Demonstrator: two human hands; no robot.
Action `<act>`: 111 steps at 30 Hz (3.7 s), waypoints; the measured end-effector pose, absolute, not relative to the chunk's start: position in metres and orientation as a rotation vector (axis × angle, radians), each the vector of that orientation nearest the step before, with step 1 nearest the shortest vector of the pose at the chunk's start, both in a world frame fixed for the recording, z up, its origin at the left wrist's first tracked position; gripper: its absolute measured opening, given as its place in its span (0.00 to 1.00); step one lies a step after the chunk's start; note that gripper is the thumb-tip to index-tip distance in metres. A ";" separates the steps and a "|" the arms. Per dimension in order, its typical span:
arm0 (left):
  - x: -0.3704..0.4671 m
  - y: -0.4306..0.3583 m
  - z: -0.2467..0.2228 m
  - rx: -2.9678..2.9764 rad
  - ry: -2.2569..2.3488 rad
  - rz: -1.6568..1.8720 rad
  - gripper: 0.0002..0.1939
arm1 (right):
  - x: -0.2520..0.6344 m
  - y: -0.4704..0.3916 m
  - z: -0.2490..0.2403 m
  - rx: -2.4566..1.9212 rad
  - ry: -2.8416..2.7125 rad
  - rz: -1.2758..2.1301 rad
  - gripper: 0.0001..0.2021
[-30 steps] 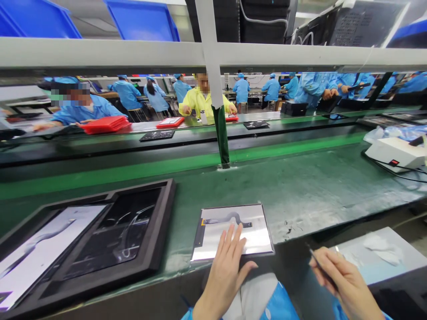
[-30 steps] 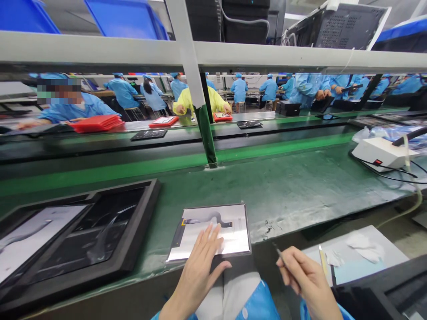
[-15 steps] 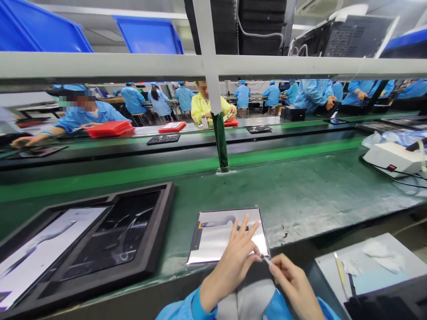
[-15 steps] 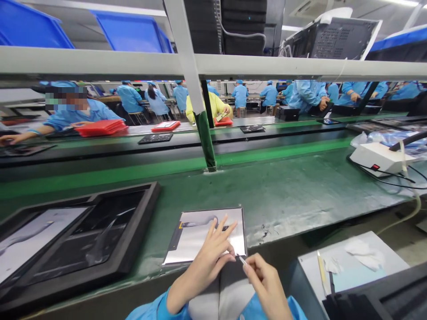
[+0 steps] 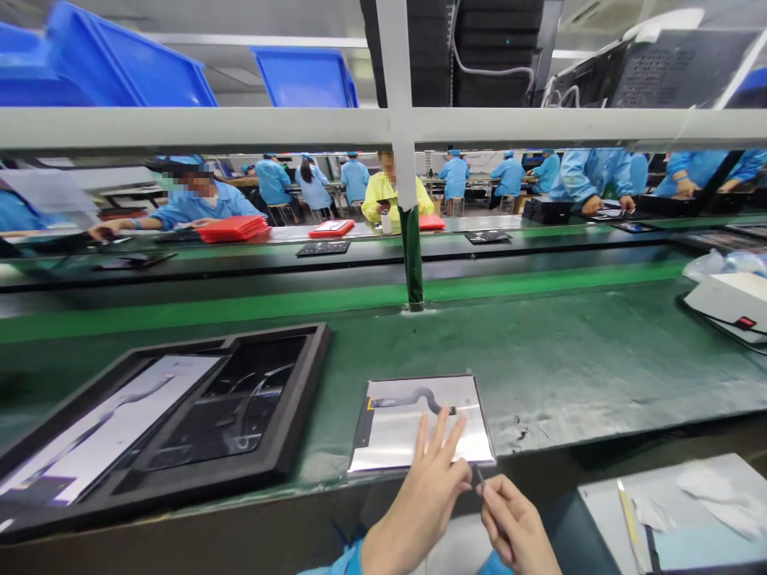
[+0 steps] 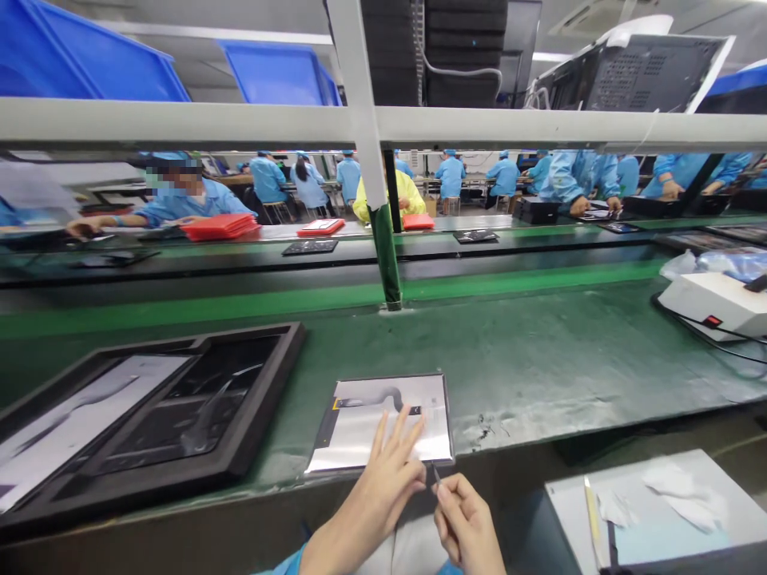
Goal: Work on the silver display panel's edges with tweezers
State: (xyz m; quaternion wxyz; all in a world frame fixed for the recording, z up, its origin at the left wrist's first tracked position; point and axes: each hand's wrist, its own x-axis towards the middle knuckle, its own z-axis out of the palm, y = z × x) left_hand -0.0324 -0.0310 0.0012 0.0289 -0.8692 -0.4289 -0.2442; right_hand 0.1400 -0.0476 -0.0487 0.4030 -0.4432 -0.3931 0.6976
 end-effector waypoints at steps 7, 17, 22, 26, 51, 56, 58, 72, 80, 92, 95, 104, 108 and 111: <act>-0.017 0.004 0.022 -2.904 -1.233 -0.606 0.06 | 0.139 -0.053 -0.048 -1.257 -1.186 1.369 0.27; -0.029 -0.019 0.015 -2.796 -1.215 -0.621 0.07 | 0.133 -0.052 -0.051 -1.165 -0.908 1.610 0.29; -0.010 -0.003 0.019 -2.881 -1.101 -0.614 0.04 | 0.128 -0.058 -0.051 -1.205 -0.963 1.505 0.30; -0.033 0.003 0.014 -2.838 -1.305 -0.749 0.08 | 0.128 -0.059 -0.047 -1.172 -0.889 1.553 0.27; -0.112 -0.039 -0.031 -2.514 -1.508 -0.911 0.31 | 0.149 -0.056 -0.035 -1.151 -0.567 1.759 0.27; -0.110 -0.039 -0.031 -2.487 -1.515 -0.935 0.30 | 0.157 -0.055 -0.031 -1.180 -0.561 1.748 0.27; -0.110 -0.039 -0.031 -2.481 -1.519 -0.948 0.30 | 0.162 -0.054 -0.029 -1.198 -0.542 1.723 0.27; -0.111 -0.040 -0.033 -2.474 -1.506 -0.899 0.29 | 0.193 -0.051 -0.002 -1.328 -0.647 1.437 0.27; -0.051 -0.014 0.011 -2.673 -1.428 -1.180 0.12 | 0.182 -0.037 -0.011 -1.332 -0.891 1.440 0.27; 0.026 0.037 0.044 -2.956 -1.371 -1.244 0.03 | 0.186 -0.032 -0.008 -1.324 -1.173 1.202 0.22; 0.032 0.040 0.045 -2.963 -1.281 -1.211 0.08 | 0.187 -0.031 -0.007 -1.352 -1.233 1.159 0.25; 0.045 0.053 0.038 -2.806 -1.332 -1.359 0.09 | 0.188 -0.025 -0.021 -1.314 -1.039 1.138 0.26; 0.041 0.069 0.036 -2.658 -1.471 -1.460 0.09 | 0.192 -0.029 -0.027 -1.309 -0.967 1.186 0.27; 0.031 0.083 0.039 -2.505 -1.631 -1.543 0.10 | 0.196 -0.035 -0.022 -1.320 -0.899 1.239 0.27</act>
